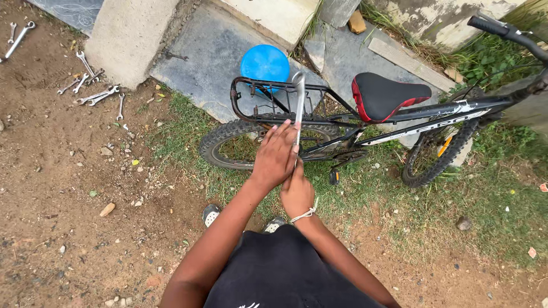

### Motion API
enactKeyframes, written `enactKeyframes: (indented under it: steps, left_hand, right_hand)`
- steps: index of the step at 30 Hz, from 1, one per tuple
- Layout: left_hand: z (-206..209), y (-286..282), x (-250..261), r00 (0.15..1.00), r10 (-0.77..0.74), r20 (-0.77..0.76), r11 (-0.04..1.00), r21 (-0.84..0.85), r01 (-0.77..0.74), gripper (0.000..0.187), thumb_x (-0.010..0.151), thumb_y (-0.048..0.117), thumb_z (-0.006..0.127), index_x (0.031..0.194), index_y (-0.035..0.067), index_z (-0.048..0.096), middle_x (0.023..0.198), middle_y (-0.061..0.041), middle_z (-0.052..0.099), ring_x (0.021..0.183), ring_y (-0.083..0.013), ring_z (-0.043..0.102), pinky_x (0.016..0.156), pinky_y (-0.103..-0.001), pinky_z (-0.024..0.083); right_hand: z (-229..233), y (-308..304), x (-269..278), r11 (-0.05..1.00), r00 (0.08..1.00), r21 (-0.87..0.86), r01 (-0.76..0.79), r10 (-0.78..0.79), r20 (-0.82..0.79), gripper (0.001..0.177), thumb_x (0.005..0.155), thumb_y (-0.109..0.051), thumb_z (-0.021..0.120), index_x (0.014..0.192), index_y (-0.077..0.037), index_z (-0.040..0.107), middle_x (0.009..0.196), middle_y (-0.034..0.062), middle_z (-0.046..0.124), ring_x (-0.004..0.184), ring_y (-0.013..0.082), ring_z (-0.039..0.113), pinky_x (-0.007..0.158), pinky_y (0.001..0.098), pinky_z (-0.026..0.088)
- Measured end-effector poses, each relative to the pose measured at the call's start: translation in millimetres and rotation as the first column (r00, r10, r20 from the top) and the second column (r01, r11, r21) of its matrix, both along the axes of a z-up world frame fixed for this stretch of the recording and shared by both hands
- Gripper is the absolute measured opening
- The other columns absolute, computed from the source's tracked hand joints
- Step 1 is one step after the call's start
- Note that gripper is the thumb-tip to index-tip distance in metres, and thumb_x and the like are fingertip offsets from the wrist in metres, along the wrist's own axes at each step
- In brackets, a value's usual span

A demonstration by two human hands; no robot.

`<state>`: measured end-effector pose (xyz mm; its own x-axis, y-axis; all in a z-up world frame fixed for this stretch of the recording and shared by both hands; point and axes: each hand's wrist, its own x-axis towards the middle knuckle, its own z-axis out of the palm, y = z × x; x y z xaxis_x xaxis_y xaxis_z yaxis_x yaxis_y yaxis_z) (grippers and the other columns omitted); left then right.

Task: The person uses wrenches to loosen and tighten various bolts on the rear rack and frame of a bicycle.

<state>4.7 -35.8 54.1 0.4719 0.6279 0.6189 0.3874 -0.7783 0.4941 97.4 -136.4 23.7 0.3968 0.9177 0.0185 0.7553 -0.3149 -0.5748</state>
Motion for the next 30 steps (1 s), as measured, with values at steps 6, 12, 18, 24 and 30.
enactKeyframes:
  steps: [6, 12, 18, 24, 30]
  left_hand:
    - [-18.8, 31.5, -23.8, 0.994, -0.003, -0.109, 1.0, 0.003, 0.003, 0.028, 0.1, 0.022, 0.057, 0.124, 0.012, 0.066, 0.134, -0.008, 0.067, 0.14, -0.0254, 0.056, 0.125, -0.051, 0.038]
    - [-8.9, 31.2, -28.5, 0.999, -0.004, 0.049, 1.0, 0.021, 0.003, 0.029, 0.101, 0.015, 0.059, 0.128, 0.006, 0.068, 0.129, -0.009, 0.068, 0.138, -0.0293, 0.057, 0.118, -0.05, 0.042]
    - [18.1, 24.5, -19.0, 0.999, -0.003, 0.051, 0.995, 0.101, -0.002, 0.023, 0.096, 0.013, 0.063, 0.118, 0.008, 0.068, 0.133, -0.004, 0.07, 0.135, -0.0271, 0.06, 0.114, -0.047, 0.046]
    - [-43.4, 3.9, -13.9, 0.991, 0.128, -0.039, 0.969, -0.21, -0.133, 0.019, 0.099, 0.019, 0.063, 0.114, 0.009, 0.07, 0.122, -0.006, 0.074, 0.108, -0.0289, 0.07, 0.093, -0.043, 0.056]
    - [-24.6, -11.8, 2.9, 0.973, 0.196, 0.12, 0.887, -0.444, -0.124, 0.033, 0.098, 0.025, 0.066, 0.124, 0.006, 0.064, 0.121, -0.012, 0.069, 0.102, -0.0296, 0.072, 0.083, -0.044, 0.057]
  right_hand:
    - [-26.7, 27.2, 0.5, 0.95, 0.961, -0.188, -0.248, 0.266, 0.073, 0.047, 0.097, -0.015, 0.054, 0.136, 0.006, 0.039, 0.08, 0.0293, 0.069, 0.075, 0.0493, 0.068, 0.071, 0.0596, 0.054]
    - [-4.6, 23.0, -18.1, 0.977, 0.983, -0.115, -0.178, 0.172, -0.06, 0.057, 0.099, -0.016, 0.051, 0.15, -0.001, 0.031, 0.081, 0.0315, 0.069, 0.075, 0.0524, 0.066, 0.073, 0.0624, 0.05]
    - [3.4, 11.8, -19.4, 0.986, 0.989, 0.124, -0.108, 0.12, -0.092, 0.064, 0.1, -0.014, 0.051, 0.157, 0.001, 0.026, 0.097, 0.0336, 0.069, 0.08, 0.0527, 0.066, 0.071, 0.0618, 0.051]
    - [-28.3, 10.1, -11.9, 0.98, 0.967, 0.008, -0.2, 0.199, -0.157, 0.064, 0.091, -0.012, 0.059, 0.148, 0.001, 0.035, 0.099, 0.0343, 0.069, 0.083, 0.0516, 0.068, 0.072, 0.0579, 0.054]
    - [16.8, -9.6, 0.6, 0.992, 0.981, 0.045, -0.115, 0.121, -0.153, 0.053, 0.09, -0.009, 0.057, 0.142, -0.001, 0.049, 0.094, 0.0306, 0.071, 0.082, 0.0488, 0.069, 0.073, 0.0556, 0.055]
